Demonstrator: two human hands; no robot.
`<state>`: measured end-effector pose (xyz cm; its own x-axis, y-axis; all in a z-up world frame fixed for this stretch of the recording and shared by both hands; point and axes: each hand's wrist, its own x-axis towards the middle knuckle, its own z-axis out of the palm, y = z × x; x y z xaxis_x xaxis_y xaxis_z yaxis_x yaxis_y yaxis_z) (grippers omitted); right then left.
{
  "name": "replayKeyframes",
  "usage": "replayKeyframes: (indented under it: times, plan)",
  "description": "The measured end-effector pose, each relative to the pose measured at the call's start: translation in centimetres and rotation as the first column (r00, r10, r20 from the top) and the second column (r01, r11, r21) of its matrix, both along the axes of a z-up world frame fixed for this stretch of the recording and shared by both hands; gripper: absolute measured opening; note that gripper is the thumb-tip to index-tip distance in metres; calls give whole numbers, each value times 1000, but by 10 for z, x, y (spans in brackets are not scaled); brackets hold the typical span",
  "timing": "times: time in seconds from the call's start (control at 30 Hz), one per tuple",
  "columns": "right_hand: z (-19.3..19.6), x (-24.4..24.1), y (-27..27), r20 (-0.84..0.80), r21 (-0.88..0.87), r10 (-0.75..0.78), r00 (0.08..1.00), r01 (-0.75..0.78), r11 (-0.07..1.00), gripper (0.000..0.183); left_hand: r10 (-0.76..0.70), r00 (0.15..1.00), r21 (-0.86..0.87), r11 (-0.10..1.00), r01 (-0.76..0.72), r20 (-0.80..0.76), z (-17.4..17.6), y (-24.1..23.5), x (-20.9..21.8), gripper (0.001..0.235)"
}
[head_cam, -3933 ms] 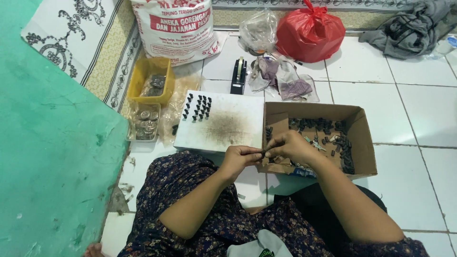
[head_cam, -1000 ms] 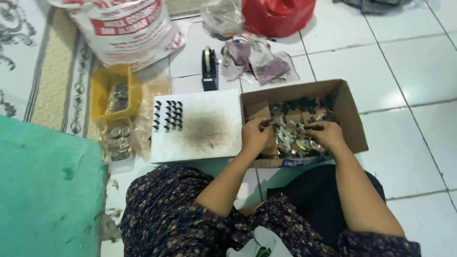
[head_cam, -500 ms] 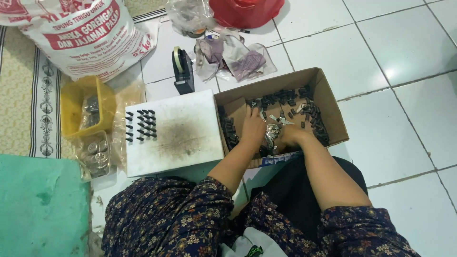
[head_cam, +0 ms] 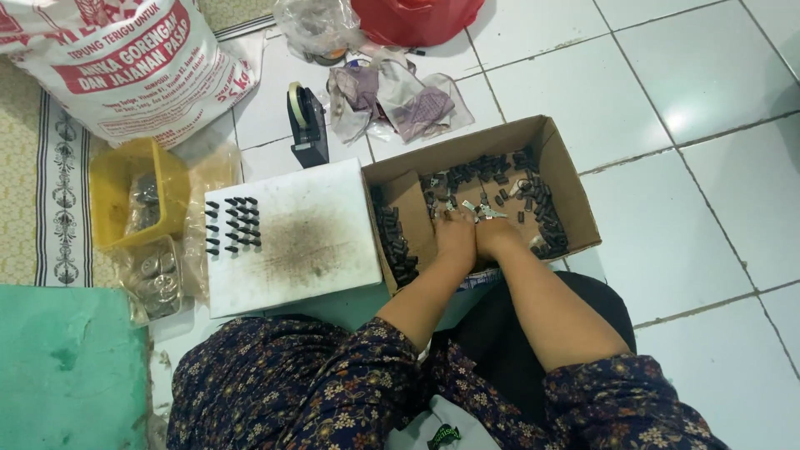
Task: The person is cleaning and organizing metal standoffs for glass railings by picking them from a box and placing them into a foam board.
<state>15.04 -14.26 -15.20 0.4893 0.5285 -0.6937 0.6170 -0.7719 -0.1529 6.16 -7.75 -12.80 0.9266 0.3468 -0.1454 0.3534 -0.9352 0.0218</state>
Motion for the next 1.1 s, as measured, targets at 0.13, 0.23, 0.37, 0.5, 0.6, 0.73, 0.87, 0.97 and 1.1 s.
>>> replayKeyframes:
  times: [0.13,0.23,0.37,0.5,0.6,0.73,0.87,0.97,1.1]
  plan:
    - [65,-26,7,-11,66,-201,979,202,977,43,-6,991,-63,998,14,132,11,3,-18,30]
    - [39,-19,4,37,12,-109,993,109,994,41,7,1000,-361,933,-15,-21,-31,8,-10,37]
    - [40,-19,-3,46,-2,-79,996,79,997,39,79,994,-484,869,-103,-69,-39,1,-3,40]
    - [52,-11,-8,70,141,-206,976,195,971,28,140,980,-644,739,-200,-143,-33,6,7,46]
    - [67,-3,-18,18,229,-319,947,307,924,28,255,957,-741,615,-270,-137,-22,22,10,39]
    - [92,6,-19,-43,279,-371,928,368,887,35,425,901,-823,479,-306,-87,-9,44,7,45]
    - [69,17,-35,-297,403,-595,747,663,631,29,513,844,-925,224,-308,-157,63,50,-11,43]
    - [98,7,-35,-545,381,-607,579,816,435,41,533,835,-951,168,-259,-134,89,52,-18,42]
    - [119,0,-28,-794,315,-468,387,921,228,50,581,809,-979,104,-174,-82,70,60,-16,39]
